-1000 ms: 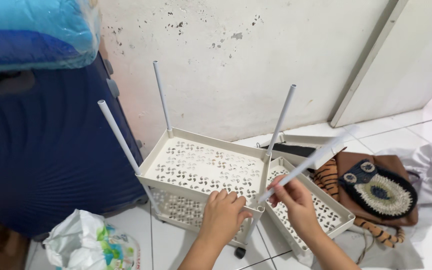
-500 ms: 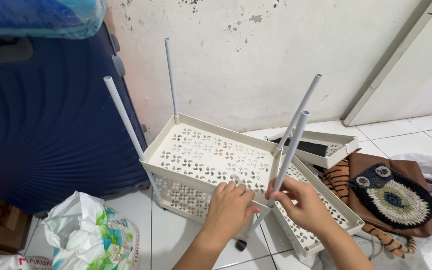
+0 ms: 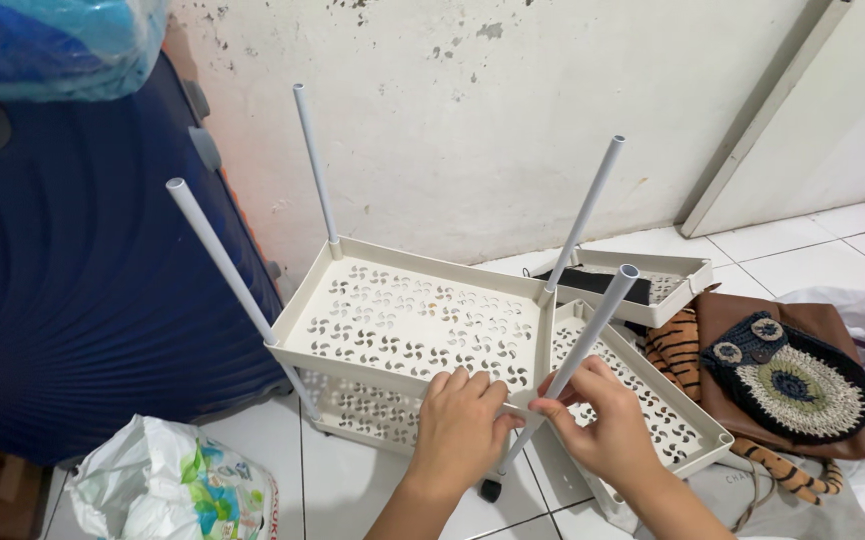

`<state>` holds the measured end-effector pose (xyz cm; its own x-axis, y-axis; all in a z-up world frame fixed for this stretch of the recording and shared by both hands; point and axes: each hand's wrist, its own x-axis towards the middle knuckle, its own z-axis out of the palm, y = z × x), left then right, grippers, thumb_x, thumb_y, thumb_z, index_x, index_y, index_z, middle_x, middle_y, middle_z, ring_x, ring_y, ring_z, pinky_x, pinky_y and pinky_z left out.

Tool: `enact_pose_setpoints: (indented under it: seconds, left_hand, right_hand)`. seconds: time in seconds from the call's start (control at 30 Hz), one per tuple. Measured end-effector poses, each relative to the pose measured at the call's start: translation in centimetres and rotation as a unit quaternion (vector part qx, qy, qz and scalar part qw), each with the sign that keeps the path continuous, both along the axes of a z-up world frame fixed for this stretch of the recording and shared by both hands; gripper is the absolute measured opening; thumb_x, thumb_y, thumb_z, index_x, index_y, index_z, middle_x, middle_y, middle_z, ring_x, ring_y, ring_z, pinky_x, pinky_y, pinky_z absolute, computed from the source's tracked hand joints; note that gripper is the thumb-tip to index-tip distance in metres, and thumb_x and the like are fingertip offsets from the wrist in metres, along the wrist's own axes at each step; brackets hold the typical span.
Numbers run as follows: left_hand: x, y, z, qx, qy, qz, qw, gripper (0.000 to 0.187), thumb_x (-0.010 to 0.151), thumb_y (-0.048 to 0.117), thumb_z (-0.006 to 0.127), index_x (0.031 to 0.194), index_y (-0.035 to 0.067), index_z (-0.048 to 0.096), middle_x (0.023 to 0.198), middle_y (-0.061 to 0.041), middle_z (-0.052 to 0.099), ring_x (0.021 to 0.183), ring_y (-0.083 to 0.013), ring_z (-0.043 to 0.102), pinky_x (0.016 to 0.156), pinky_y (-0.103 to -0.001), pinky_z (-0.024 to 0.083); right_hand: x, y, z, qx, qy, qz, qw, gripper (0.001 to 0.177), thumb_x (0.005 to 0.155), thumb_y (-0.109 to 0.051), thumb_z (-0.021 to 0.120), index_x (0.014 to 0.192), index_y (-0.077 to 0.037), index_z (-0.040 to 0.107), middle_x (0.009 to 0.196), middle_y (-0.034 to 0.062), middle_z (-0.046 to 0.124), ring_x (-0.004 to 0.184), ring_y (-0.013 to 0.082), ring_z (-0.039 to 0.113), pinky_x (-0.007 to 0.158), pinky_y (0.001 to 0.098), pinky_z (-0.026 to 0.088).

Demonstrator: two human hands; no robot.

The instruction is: The person assembles a white plastic storage rack by inserting gray poles into the corners of perforated trays. They stack the trays vertically, securing each layer with the poles to form a multi-tiered unit.

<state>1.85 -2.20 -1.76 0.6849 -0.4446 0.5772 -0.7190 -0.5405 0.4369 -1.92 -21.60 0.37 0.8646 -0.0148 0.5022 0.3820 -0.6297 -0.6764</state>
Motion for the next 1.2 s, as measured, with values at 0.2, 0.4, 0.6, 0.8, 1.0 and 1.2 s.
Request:
enact_pose_setpoints:
  seconds: [0.2,0.4,0.6,0.8,1.0,1.2]
  left_hand:
    - [0.3,-0.2,0.0,0.006,-0.002,0.012,1.0,0.028,0.08,0.03,0.081,0.089,0.006,0.071,0.086,-0.008,0.066,0.09,-0.0278,0.059,0.086,-0.043,0.042]
    - [0.6,-0.2,0.1,0.021,0.014,0.018,1.0,0.03,0.081,0.033,0.08,0.092,0.006,0.072,0.089,-0.008,0.067,0.092,-0.0281,0.059,0.089,-0.044,0.042]
    - [0.7,-0.6,0.0,0.036,0.028,0.02,0.999,0.031,0.082,0.033,0.079,0.094,0.005,0.071,0.092,-0.009,0.067,0.093,-0.0296,0.057,0.088,-0.044,0.042]
    - [1.1,-0.6,-1.1,0.039,0.028,0.018,0.999,0.032,0.083,0.033,0.079,0.095,0.005,0.07,0.094,-0.011,0.066,0.095,-0.0315,0.057,0.089,-0.046,0.04]
    - [2.9,-2.7,-5.0,0.069,0.041,-0.001,0.997,0.031,0.083,0.033,0.079,0.098,0.007,0.07,0.101,-0.012,0.064,0.103,-0.0351,0.056,0.095,-0.055,0.034]
    - [1.1,-6.3,-2.1,-0.03,0.186,-0.16,0.969,0.035,0.091,0.015,0.071,0.125,0.011,0.064,0.126,-0.013,0.058,0.126,-0.0303,0.054,0.11,-0.049,0.041]
  right_hand:
    - [0.3,-0.7,-1.8,0.012,0.065,-0.04,0.997,0.025,0.079,-0.018,0.083,0.1,-0.006,0.076,0.092,0.0076,0.068,0.082,0.0186,0.073,0.074,0.0335,0.061]
    - [0.3,-4.7,-9.6,-0.163,0.199,-0.181,0.949,0.067,0.076,-0.036,0.086,0.131,-0.017,0.052,0.122,0.0055,0.059,0.117,0.0212,0.055,0.094,0.0415,0.054]
    - [-1.4,-8.9,-18.1,-0.304,0.309,-0.168,0.885,0.044,0.084,-0.015,0.066,0.127,-0.015,0.056,0.109,0.0086,0.07,0.102,0.0305,0.07,0.089,0.0452,0.057]
    - [1.7,-12.0,-11.2,-0.17,0.271,-0.239,0.917,0.04,0.079,-0.019,0.073,0.118,-0.01,0.071,0.097,0.0183,0.078,0.092,0.0325,0.075,0.088,0.0435,0.059]
    - [2.3,-15.6,6.0,0.082,0.271,-0.29,0.914,0.044,0.092,-0.022,0.069,0.134,-0.009,0.069,0.111,0.0159,0.078,0.084,0.0284,0.08,0.078,0.0427,0.064]
    - [0.6,-16.9,19.0,0.141,0.103,-0.298,0.939,0.039,0.099,-0.018,0.065,0.136,-0.009,0.068,0.107,0.0162,0.077,0.079,0.0271,0.071,0.072,0.0418,0.057]
